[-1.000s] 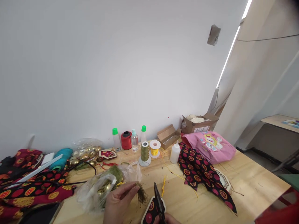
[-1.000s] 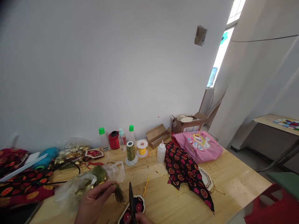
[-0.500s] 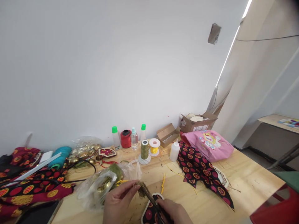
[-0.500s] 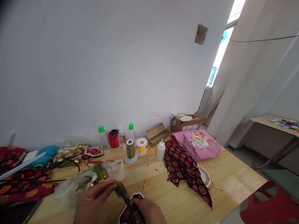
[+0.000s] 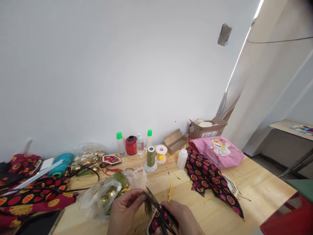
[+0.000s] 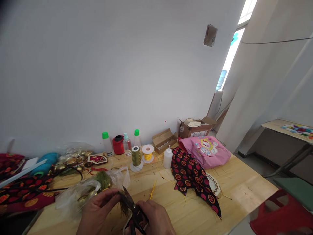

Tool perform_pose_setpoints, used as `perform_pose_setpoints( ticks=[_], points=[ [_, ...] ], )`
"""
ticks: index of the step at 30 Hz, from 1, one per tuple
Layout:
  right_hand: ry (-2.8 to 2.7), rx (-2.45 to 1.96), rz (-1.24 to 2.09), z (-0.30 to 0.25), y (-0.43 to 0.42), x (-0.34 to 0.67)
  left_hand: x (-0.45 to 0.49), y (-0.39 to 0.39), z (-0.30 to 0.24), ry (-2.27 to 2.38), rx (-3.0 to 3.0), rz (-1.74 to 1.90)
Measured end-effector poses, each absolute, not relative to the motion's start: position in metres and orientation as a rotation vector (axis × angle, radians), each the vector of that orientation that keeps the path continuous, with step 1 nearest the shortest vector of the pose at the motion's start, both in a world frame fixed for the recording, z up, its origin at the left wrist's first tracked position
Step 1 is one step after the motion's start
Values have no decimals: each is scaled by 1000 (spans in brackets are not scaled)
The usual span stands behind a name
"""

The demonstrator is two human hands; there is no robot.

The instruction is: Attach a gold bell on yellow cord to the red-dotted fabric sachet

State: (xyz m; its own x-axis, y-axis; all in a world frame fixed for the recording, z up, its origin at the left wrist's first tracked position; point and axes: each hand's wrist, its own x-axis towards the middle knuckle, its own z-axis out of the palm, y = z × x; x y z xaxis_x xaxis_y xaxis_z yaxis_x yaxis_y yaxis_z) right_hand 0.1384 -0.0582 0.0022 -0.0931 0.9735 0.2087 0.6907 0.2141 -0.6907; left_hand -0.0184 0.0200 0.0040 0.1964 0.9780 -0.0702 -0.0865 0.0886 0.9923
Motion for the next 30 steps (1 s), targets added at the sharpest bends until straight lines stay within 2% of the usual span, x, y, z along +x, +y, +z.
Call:
perform_pose_setpoints(
  ticks=[17,30],
  points=[
    [-1784,-1513,461,-3,-47,125,-11,19,-1,780,813,923],
    [-1690,-1452,547,-2,-48,120,-9,17,1,764,814,900]
  ],
)
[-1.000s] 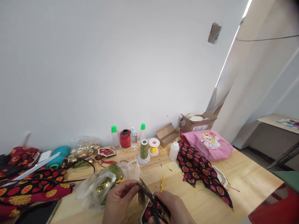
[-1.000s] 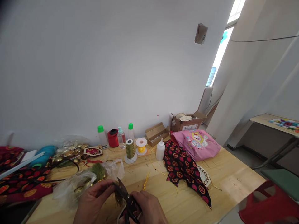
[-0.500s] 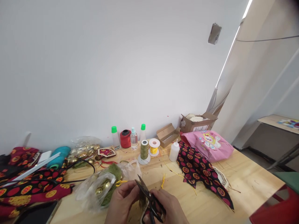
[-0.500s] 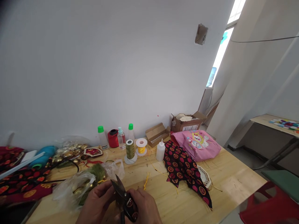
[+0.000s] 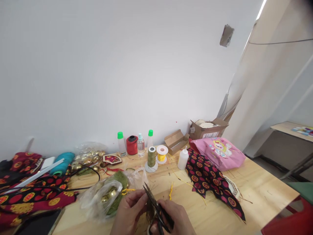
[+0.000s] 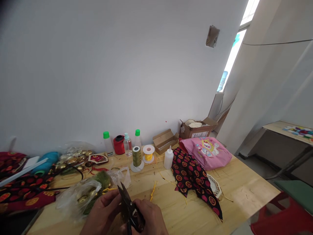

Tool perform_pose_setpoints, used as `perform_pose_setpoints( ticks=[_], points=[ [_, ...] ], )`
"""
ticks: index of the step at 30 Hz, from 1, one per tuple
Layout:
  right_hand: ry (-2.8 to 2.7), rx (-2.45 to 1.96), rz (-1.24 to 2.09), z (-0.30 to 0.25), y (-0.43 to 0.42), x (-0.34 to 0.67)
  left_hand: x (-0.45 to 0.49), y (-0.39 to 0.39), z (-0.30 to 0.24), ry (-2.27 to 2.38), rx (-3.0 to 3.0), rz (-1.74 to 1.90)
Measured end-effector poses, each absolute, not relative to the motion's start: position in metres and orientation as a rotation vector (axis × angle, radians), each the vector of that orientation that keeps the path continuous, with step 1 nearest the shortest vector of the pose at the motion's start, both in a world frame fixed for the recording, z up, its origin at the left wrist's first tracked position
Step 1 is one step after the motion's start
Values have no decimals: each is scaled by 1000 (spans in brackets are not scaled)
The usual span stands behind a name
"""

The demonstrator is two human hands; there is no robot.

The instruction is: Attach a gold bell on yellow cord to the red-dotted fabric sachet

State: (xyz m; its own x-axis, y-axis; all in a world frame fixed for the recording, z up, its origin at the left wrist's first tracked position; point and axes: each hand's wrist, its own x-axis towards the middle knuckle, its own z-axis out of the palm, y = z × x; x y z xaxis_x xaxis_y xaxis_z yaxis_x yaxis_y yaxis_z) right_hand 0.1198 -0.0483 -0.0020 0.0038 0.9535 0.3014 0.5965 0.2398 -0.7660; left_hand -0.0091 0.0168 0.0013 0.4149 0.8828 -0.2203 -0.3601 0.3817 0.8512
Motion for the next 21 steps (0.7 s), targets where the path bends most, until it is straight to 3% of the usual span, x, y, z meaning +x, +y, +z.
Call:
perform_pose_setpoints(
  ticks=[14,21],
  points=[
    [-1304,-1426,910,-19,-60,126,-9,14,0,785,800,889],
    [-1580,-1837,701,-13,-85,183,-14,17,0,805,852,927]
  ],
)
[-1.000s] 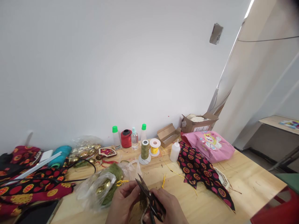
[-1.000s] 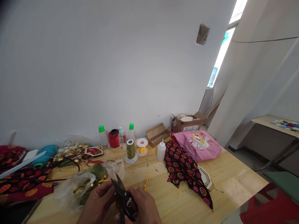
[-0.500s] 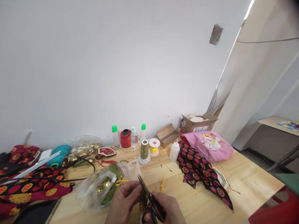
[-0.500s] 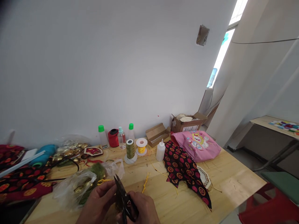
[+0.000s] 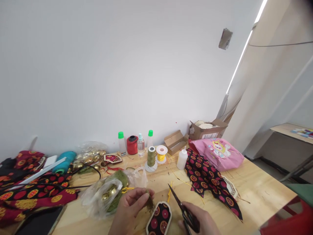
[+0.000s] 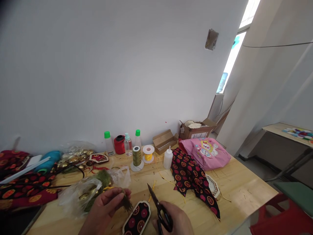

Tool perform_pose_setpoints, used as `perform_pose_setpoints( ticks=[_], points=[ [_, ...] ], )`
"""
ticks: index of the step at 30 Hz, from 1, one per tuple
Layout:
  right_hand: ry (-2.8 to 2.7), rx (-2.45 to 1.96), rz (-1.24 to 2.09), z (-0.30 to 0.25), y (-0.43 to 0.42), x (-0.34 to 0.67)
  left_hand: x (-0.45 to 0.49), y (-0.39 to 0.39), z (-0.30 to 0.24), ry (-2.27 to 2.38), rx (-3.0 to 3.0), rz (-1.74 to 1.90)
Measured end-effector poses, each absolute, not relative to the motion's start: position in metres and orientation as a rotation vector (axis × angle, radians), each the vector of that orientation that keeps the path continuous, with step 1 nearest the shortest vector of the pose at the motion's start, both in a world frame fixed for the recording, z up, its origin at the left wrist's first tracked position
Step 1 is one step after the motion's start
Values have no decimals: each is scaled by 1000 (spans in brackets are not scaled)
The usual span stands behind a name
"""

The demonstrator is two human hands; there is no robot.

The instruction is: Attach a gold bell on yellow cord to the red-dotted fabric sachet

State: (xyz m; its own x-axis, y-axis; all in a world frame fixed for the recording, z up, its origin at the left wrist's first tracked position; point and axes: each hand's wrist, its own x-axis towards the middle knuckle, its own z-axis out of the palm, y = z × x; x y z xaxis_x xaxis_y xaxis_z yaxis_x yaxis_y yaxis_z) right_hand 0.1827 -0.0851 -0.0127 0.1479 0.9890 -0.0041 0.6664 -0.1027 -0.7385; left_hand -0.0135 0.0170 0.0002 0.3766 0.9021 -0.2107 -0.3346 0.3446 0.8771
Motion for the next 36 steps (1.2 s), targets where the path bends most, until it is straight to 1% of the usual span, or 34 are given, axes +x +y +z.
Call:
perform_pose_setpoints(
  ticks=[4,9,12,17,19,22,26,32,34,36],
  points=[
    [-1800,-2073,363,-5,-96,218,-18,18,3,818,1008,961],
    [-1964,-2110,342,6,-96,233,-21,18,11,917,1273,979],
    [-1974,-1953,355,17,-87,225,-21,13,19,935,1420,926],
    [-1747,-1361,577,24,-61,177,-13,-3,33,1027,1712,907],
    [-1637,-1230,609,25,-52,156,-10,-12,36,1040,1785,876],
    [-1630,-1187,741,28,-47,138,-7,-23,39,1045,1786,850],
    [-1502,-1157,858,28,-45,137,-6,-31,37,1039,1584,898],
    [-1315,-1027,1274,29,-37,142,-1,-39,29,992,1290,1012],
    [-1314,-1003,1297,33,-34,143,2,-42,28,955,1279,1027],
    [-1363,-996,1249,41,-32,144,6,-46,28,933,1301,1025]
  ],
)
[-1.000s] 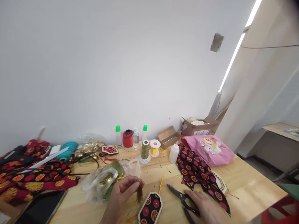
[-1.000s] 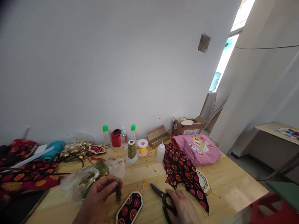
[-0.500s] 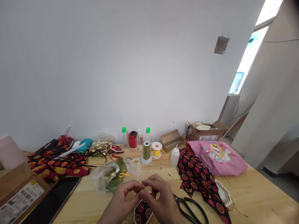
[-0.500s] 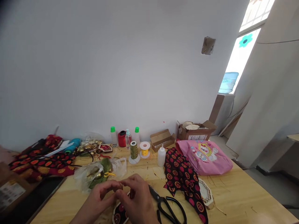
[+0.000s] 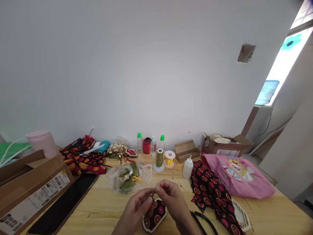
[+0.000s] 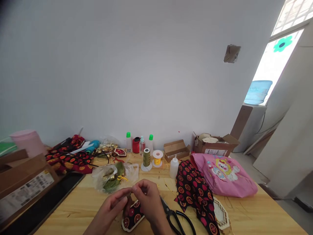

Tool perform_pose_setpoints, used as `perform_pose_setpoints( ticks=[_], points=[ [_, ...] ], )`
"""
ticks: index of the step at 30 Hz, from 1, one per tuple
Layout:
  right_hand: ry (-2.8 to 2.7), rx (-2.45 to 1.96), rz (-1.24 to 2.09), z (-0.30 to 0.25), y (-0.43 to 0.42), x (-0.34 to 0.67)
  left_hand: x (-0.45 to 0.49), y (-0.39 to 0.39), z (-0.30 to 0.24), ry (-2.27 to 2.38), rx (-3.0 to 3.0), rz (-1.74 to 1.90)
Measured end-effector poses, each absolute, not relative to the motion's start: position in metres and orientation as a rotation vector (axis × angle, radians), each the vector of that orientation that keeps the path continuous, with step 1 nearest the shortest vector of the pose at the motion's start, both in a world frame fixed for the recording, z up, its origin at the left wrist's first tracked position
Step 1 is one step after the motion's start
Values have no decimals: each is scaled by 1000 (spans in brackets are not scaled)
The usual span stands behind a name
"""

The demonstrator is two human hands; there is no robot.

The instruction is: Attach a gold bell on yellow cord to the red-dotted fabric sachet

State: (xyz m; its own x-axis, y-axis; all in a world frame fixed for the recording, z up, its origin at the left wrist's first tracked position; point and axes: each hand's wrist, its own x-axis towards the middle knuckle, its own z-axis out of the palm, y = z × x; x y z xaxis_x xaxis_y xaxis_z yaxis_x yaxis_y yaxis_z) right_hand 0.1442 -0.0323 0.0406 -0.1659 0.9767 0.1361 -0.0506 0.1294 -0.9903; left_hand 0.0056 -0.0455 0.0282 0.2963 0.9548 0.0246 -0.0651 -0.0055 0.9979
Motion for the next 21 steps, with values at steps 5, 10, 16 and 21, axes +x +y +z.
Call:
perform_pose_setpoints(
  ticks=[5,10,16,21],
  points=[
    [-1596,-1080,1029,76,-31,149,9,-51,28,958,1446,976],
    [-1736,-1134,768,113,-26,155,-11,-48,7,1072,1644,900],
    [-1860,-1166,558,127,-21,149,-38,-38,16,1229,1686,1144],
    [-1905,-1134,612,107,-19,130,-17,-34,48,1158,1607,1218]
  ],
)
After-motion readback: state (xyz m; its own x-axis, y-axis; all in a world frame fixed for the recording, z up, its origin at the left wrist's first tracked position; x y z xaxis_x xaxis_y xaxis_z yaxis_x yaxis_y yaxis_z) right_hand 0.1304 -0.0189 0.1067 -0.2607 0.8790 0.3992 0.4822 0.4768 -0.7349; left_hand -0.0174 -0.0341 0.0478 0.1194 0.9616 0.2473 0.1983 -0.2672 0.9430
